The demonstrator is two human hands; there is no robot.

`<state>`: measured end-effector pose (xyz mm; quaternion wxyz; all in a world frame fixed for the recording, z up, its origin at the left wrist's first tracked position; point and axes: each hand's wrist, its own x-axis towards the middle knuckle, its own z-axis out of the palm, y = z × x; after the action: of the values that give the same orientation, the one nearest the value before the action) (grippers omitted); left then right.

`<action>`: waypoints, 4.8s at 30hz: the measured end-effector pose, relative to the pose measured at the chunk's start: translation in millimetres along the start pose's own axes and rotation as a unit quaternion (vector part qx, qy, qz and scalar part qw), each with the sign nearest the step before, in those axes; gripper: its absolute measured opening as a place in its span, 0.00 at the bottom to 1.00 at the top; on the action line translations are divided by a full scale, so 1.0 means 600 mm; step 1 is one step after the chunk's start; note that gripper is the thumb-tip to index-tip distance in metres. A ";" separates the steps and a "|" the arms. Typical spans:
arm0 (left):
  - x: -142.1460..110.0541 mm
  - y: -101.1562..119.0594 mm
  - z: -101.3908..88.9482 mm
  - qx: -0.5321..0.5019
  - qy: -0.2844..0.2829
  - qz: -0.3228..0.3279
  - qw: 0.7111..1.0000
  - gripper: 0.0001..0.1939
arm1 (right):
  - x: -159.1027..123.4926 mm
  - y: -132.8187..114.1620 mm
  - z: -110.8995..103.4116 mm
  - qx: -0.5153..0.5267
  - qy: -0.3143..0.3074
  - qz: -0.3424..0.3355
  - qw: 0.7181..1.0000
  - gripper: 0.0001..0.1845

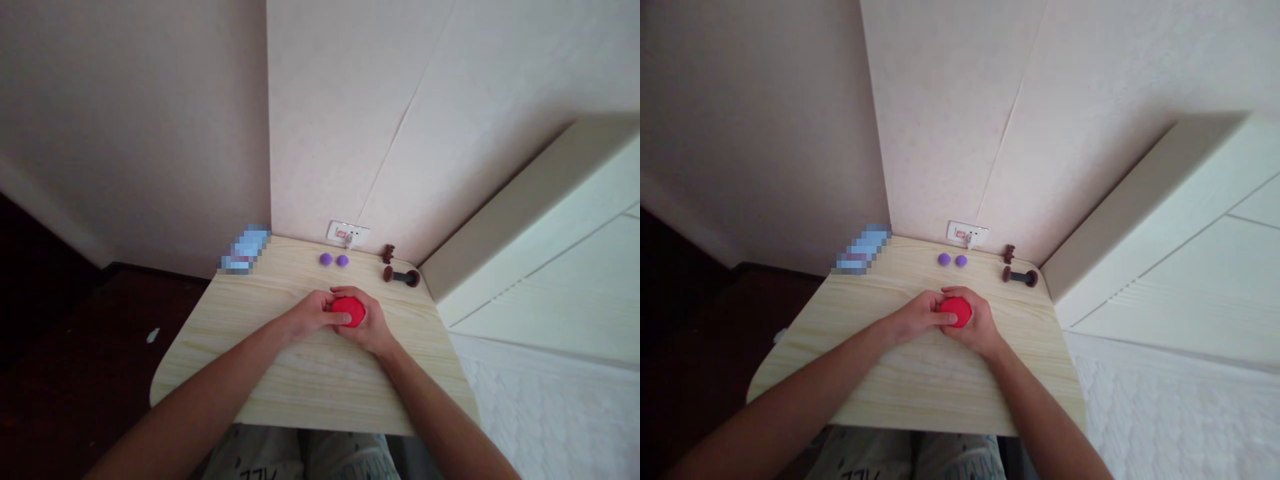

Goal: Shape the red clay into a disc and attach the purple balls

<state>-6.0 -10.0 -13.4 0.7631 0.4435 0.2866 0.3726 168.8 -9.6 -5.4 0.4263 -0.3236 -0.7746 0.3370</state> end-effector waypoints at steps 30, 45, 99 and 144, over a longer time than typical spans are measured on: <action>0.005 -0.004 0.016 -0.142 0.099 0.022 0.985 0.23 | 0.002 -0.007 0.010 -0.068 0.042 0.057 0.995 0.28; 0.000 -0.007 0.013 -0.126 0.075 -0.011 0.989 0.20 | 0.001 -0.003 0.024 -0.064 0.081 0.061 0.993 0.26; 0.008 -0.008 0.002 -0.022 0.039 0.036 0.998 0.16 | 0.010 0.010 -0.009 0.077 -0.051 0.082 0.992 0.64; 0.001 0.003 -0.014 0.142 -0.021 0.039 0.989 0.14 | 0.014 0.001 -0.016 0.059 -0.135 0.041 0.988 0.55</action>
<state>-12.4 -4.9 -15.4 0.6836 0.5655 0.3030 0.3481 173.5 -0.1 1.7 0.3218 -0.2810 -0.7901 0.4396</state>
